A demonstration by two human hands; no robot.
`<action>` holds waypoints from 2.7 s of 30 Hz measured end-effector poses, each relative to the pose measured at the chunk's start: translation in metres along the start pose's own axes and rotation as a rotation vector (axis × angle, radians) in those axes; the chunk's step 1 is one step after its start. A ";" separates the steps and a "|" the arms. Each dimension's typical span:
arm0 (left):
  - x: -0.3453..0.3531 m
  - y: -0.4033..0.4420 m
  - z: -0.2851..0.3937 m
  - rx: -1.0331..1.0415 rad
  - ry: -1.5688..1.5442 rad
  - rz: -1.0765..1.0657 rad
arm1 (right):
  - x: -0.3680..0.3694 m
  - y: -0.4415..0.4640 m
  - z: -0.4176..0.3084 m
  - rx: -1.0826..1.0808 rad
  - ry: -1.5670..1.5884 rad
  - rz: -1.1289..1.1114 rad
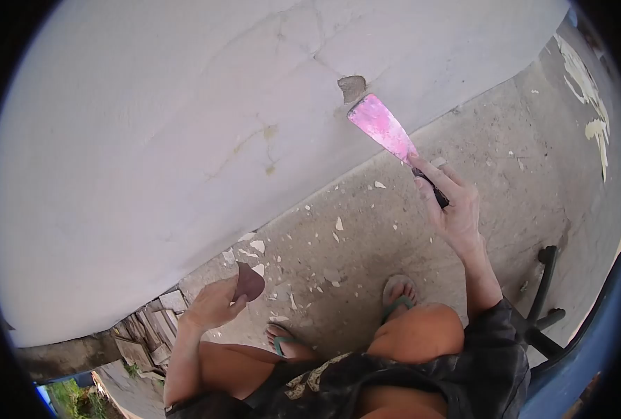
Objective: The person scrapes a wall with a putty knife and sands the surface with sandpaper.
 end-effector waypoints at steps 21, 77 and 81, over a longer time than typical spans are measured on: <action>-0.002 0.015 0.014 -0.076 -0.003 -0.117 | 0.019 -0.004 0.004 0.132 0.301 -0.025; 0.005 0.023 0.020 -0.190 0.036 -0.107 | 0.043 -0.024 0.008 0.450 0.681 -0.098; 0.009 0.023 0.004 -0.131 0.002 -0.132 | 0.050 -0.031 0.017 0.444 0.667 -0.065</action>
Point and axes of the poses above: each hand's wrist, its own y-axis towards the middle knuckle, its own x-axis out of the palm, z = x × y, the point moved 5 cm from there along y, towards the middle knuckle, and after that the axes turned 14 degrees about -y, right-handed, at the moved point
